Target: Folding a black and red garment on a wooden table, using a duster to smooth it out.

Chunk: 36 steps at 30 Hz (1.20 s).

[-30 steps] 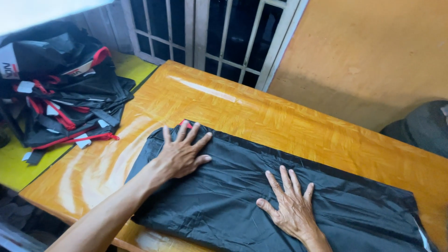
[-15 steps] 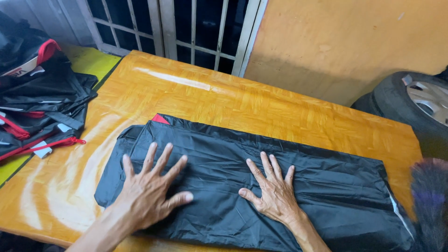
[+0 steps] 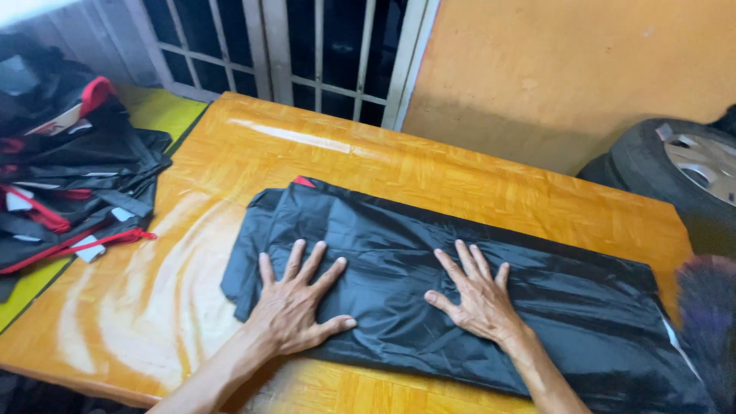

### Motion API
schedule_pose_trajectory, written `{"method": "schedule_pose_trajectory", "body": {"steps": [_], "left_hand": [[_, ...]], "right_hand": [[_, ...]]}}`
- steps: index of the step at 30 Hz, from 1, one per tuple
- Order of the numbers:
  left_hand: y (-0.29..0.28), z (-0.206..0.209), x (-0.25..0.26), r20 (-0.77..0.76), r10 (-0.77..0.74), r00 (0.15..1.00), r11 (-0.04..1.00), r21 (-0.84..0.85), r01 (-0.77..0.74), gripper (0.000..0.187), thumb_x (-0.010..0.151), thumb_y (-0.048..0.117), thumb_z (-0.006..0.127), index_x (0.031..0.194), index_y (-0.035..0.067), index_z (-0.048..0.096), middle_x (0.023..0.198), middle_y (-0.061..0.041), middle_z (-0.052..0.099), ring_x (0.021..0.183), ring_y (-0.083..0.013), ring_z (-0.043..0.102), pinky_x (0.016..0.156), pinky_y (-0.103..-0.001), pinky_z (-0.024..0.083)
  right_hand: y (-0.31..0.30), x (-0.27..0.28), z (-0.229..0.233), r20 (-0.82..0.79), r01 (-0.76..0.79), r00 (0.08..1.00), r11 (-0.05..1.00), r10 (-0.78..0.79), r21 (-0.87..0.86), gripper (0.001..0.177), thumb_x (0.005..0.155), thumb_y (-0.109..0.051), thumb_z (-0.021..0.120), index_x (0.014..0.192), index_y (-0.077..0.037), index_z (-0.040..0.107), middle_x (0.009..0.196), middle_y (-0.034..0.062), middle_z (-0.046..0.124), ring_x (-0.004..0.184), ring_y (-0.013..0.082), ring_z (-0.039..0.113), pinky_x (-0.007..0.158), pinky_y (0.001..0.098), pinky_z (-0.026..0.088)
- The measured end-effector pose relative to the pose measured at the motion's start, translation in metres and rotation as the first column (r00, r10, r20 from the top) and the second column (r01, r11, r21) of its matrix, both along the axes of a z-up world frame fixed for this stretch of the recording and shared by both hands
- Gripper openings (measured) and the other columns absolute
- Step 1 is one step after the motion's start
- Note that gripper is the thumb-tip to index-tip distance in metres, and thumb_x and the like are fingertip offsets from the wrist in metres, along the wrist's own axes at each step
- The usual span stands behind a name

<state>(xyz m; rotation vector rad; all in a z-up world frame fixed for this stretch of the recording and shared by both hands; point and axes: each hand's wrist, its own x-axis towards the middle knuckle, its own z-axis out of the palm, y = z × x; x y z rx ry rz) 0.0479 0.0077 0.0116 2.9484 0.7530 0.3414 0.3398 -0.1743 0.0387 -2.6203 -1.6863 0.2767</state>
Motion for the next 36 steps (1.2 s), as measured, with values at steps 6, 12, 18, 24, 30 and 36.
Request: {"method": "schedule_pose_trajectory", "body": {"steps": [6, 12, 18, 24, 30, 36], "left_hand": [[-0.007, 0.041, 0.010, -0.179, 0.009, 0.984, 0.976, -0.214, -0.048, 0.114, 0.075, 0.092, 0.052, 0.163, 0.030, 0.016, 0.172, -0.010, 0.009, 0.157, -0.0385, 0.002, 0.110, -0.084, 0.006], [0.005, 0.075, 0.005, -0.305, 0.071, 0.950, 0.913, -0.365, -0.185, 0.133, 0.064, 0.095, 0.054, 0.167, 0.027, 0.002, 0.174, -0.011, -0.006, 0.159, -0.0393, -0.009, 0.117, -0.079, -0.001], [0.051, 0.076, -0.008, -0.341, 0.051, 0.939, 0.896, -0.399, -0.194, 0.121, 0.072, 0.087, 0.057, 0.165, 0.024, 0.012, 0.169, -0.011, 0.009, 0.157, -0.0333, 0.008, 0.117, -0.068, 0.019], [0.185, 0.000, 0.022, 0.168, 0.474, 0.864, 0.814, -0.459, -0.357, 0.047, 0.095, 0.041, 0.065, 0.128, 0.008, 0.067, 0.114, -0.023, 0.069, 0.115, -0.0438, 0.067, 0.091, -0.057, 0.055], [0.198, 0.015, 0.032, 0.149, 0.592, 0.792, 0.517, -0.825, -0.231, 0.022, 0.086, 0.028, 0.073, 0.101, 0.014, 0.079, 0.098, -0.004, 0.078, 0.092, -0.0163, 0.071, 0.081, -0.032, 0.053], [0.188, -0.007, 0.042, 0.414, 0.447, 0.793, 0.843, -0.492, -0.219, 0.042, 0.083, 0.020, 0.065, 0.125, 0.013, 0.065, 0.115, -0.013, 0.064, 0.110, -0.0343, 0.060, 0.089, -0.048, 0.047]], "right_hand": [[0.061, -0.032, 0.037, 0.011, 0.048, 0.999, 0.998, -0.047, -0.030, 0.086, 0.090, -0.075, 0.042, 0.160, -0.028, 0.030, 0.172, 0.0160, 0.006, 0.160, 0.0337, 0.003, 0.117, 0.0781, 0.004], [0.153, -0.086, -0.002, 0.124, -0.157, 0.983, 0.964, 0.132, 0.217, 0.065, 0.100, -0.058, 0.038, 0.159, -0.031, 0.034, 0.171, 0.0165, 0.011, 0.156, 0.0427, 0.007, 0.105, 0.0887, 0.005], [0.161, -0.117, 0.007, 0.018, -0.088, 0.996, 0.992, 0.087, 0.095, 0.070, 0.101, -0.064, 0.033, 0.163, -0.034, 0.022, 0.173, 0.0132, 0.009, 0.158, 0.0393, 0.009, 0.108, 0.0872, 0.003], [0.162, -0.123, 0.010, 0.001, -0.072, 0.997, 0.995, 0.073, 0.065, 0.077, 0.100, -0.071, 0.034, 0.164, -0.033, 0.020, 0.173, 0.0147, 0.009, 0.158, 0.0394, 0.009, 0.110, 0.0864, 0.006], [0.170, -0.111, -0.019, 0.148, -0.082, 0.987, 0.983, 0.057, 0.167, 0.084, 0.090, -0.077, 0.039, 0.162, -0.036, 0.023, 0.171, 0.0122, 0.012, 0.156, 0.0393, 0.011, 0.103, 0.0870, 0.012], [0.172, -0.104, -0.030, 0.148, -0.118, 0.986, 0.959, 0.082, 0.258, 0.096, 0.087, -0.079, 0.047, 0.164, -0.028, 0.020, 0.168, 0.0129, 0.019, 0.155, 0.0414, 0.012, 0.104, 0.0868, 0.009]]}}
